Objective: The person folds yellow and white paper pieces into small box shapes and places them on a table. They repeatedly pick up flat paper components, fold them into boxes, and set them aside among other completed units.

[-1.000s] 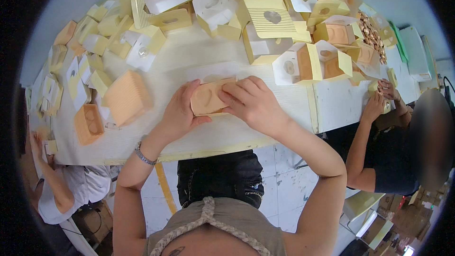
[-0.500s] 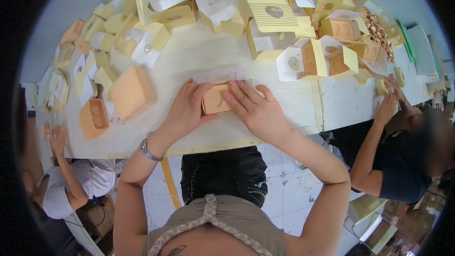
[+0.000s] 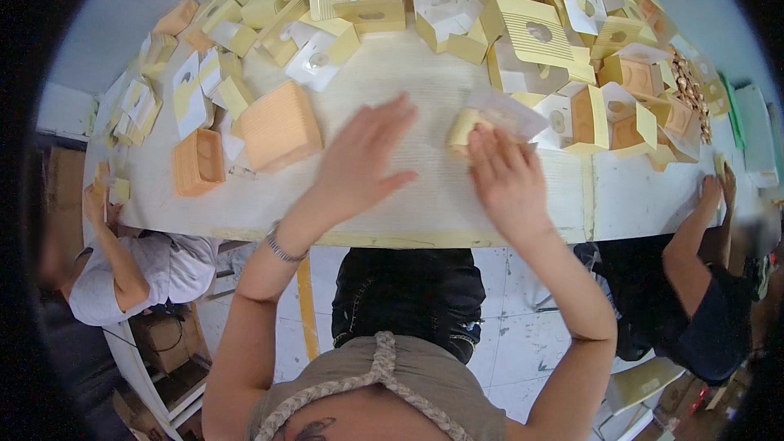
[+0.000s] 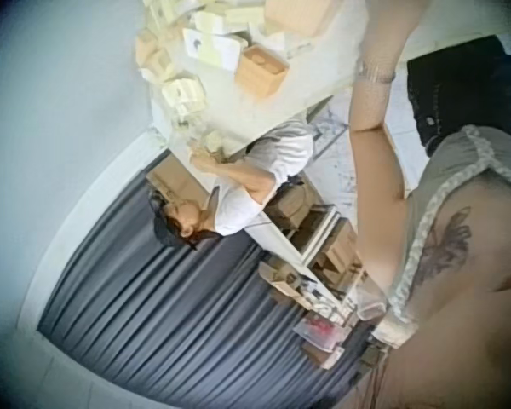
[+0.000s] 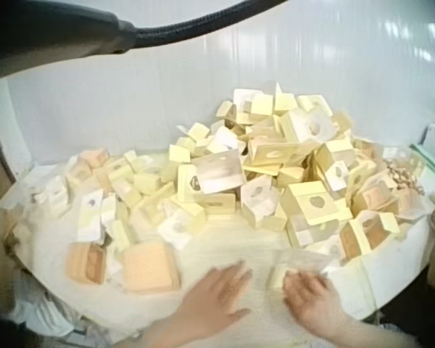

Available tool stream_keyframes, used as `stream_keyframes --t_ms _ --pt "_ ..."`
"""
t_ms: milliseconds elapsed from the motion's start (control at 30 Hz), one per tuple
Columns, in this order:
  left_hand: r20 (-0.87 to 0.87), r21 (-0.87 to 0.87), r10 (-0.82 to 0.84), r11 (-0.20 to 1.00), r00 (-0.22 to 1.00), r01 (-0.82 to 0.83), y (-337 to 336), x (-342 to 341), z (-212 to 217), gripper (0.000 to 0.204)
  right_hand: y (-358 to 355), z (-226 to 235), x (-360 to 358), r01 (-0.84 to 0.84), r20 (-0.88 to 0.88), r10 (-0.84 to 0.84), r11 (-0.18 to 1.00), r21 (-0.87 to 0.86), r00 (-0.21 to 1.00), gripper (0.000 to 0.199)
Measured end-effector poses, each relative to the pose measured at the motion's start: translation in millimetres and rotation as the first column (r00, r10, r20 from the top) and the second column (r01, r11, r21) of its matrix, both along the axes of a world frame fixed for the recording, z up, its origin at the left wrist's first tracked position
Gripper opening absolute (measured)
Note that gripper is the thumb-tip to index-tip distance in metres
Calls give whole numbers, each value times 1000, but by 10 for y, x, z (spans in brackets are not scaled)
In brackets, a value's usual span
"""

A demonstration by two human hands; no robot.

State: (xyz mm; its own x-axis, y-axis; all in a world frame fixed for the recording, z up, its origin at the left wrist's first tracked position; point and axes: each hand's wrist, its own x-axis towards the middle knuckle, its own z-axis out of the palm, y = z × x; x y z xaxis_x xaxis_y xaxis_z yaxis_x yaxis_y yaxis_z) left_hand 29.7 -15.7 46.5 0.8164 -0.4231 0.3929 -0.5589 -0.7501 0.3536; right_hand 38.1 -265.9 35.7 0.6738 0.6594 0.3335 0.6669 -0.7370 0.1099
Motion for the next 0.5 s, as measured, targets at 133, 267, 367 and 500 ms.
stream_keyframes --t_ms 133,267,367,500 --pt "51 56 416 906 908 -419 722 -40 385 79 -353 70 14 37 -18 -36 999 29 999 62" --pt "20 158 519 842 854 -515 1101 77 77 77 -333 84 137 193 -55 -189 976 96 981 60" --pt "12 309 519 811 854 -497 938 118 49 75 -227 34 217 218 -22 -218 976 10 976 46" --pt "3 356 336 880 942 -315 719 -38 152 78 -474 70 352 204 127 -196 977 -54 972 39"
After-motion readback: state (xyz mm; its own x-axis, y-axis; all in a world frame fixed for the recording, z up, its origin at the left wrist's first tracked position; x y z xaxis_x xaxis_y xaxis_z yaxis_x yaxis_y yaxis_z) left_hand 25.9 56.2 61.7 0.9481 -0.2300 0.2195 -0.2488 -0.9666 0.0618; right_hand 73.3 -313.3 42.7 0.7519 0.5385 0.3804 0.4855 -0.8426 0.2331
